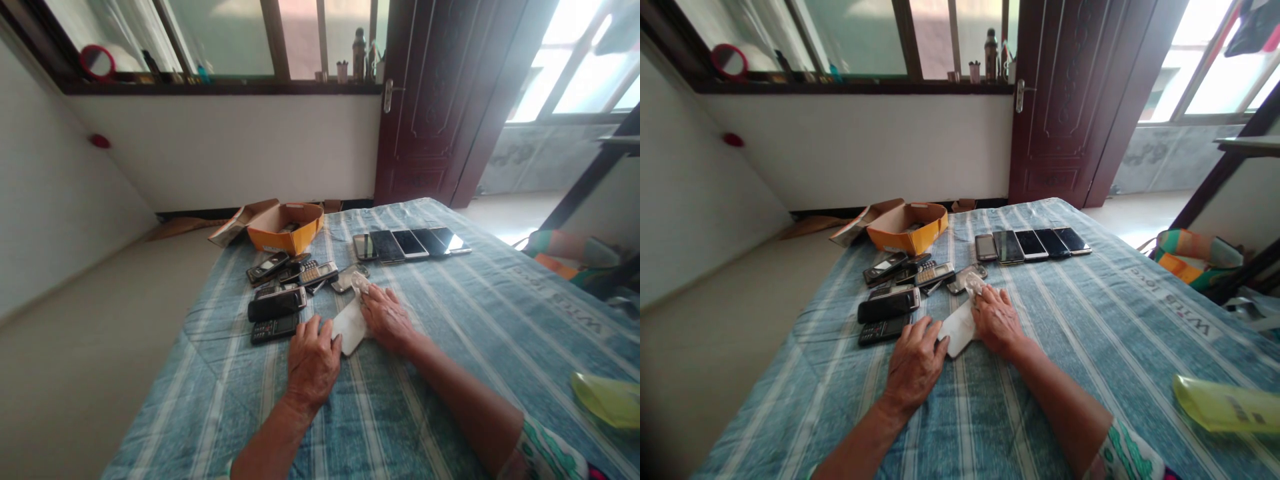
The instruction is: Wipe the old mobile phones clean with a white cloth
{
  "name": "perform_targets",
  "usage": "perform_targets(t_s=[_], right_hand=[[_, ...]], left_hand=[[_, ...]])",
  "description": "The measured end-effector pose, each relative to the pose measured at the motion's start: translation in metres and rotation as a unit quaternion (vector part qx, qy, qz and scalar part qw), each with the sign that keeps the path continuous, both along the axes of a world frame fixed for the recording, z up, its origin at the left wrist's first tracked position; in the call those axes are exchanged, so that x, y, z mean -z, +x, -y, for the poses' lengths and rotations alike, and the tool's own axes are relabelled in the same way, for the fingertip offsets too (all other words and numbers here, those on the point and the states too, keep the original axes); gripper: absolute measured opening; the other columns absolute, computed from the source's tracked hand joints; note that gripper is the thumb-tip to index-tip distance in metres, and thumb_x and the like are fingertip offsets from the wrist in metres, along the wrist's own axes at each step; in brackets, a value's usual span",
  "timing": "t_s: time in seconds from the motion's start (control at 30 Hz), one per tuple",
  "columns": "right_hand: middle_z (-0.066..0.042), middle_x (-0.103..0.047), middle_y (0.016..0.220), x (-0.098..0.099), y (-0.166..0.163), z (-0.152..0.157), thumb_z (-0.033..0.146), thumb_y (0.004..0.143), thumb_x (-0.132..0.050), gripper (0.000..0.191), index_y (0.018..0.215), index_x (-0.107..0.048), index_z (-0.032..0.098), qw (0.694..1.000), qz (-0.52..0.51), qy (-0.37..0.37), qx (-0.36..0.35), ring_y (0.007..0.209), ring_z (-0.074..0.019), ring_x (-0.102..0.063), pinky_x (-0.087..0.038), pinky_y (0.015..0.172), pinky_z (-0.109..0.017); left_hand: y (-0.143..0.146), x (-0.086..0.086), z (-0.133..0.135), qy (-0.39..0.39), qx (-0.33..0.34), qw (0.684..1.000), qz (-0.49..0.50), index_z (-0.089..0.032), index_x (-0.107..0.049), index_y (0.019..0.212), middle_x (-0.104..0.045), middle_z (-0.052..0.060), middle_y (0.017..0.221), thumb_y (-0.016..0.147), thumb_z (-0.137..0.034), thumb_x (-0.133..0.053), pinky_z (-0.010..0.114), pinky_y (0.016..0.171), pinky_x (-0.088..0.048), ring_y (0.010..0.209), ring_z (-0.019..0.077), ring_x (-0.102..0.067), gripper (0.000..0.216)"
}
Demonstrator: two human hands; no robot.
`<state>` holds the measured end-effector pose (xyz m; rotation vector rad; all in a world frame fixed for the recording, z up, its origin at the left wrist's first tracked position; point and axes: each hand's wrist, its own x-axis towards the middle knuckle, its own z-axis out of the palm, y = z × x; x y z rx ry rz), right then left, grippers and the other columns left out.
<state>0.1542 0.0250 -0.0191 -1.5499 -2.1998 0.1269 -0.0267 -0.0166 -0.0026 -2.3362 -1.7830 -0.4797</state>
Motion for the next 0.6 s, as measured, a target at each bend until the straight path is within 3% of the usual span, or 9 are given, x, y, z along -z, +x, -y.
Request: perform_targets(t_s=[0.23, 0.47, 0.6], right_hand=[[-0.014, -0.046, 0.140, -0.002, 0.001, 0.004, 0.029, 0.094, -0.039, 0.041, 0.129, -0.052, 0.012, 0.999, 0.024, -0.033, 0.002, 0.136, -0.0261, -0.032, -0.018, 0.114, -0.046], [-0.011, -0.043, 0.144, -0.007, -0.015, 0.043, 0.033, 0.094, -0.042, 0.044, 0.133, -0.049, 0.014, 0.996, 0.024, -0.022, -0.089, 0.135, -0.0266, -0.032, -0.020, 0.114, -0.046], [-0.009, -0.045, 0.142, -0.005, -0.022, 0.047, 0.031, 0.095, -0.040, 0.041, 0.133, -0.049, 0.017, 0.993, 0.017, -0.014, -0.119, 0.135, -0.0241, -0.033, -0.018, 0.115, -0.046]], left_hand=[[-0.009, 0.011, 0.007, 0.035, 0.020, 0.999, -0.011, -0.012, -0.061, 0.115, -0.060, 0.016, 0.116, 0.084, -0.031, -0.060, 0.041, 0.084, -0.048, 0.099, 0.0296, -0.055, 0.037], [-0.010, 0.015, 0.008, 0.042, 0.029, 0.999, -0.014, -0.012, -0.062, 0.114, -0.060, 0.016, 0.116, 0.084, -0.032, -0.059, 0.041, 0.083, -0.049, 0.101, 0.0296, -0.056, 0.036], [-0.011, 0.015, 0.008, 0.031, 0.031, 0.999, -0.007, -0.012, -0.062, 0.113, -0.060, 0.016, 0.117, 0.083, -0.030, -0.059, 0.042, 0.084, -0.049, 0.103, 0.0302, -0.055, 0.035]])
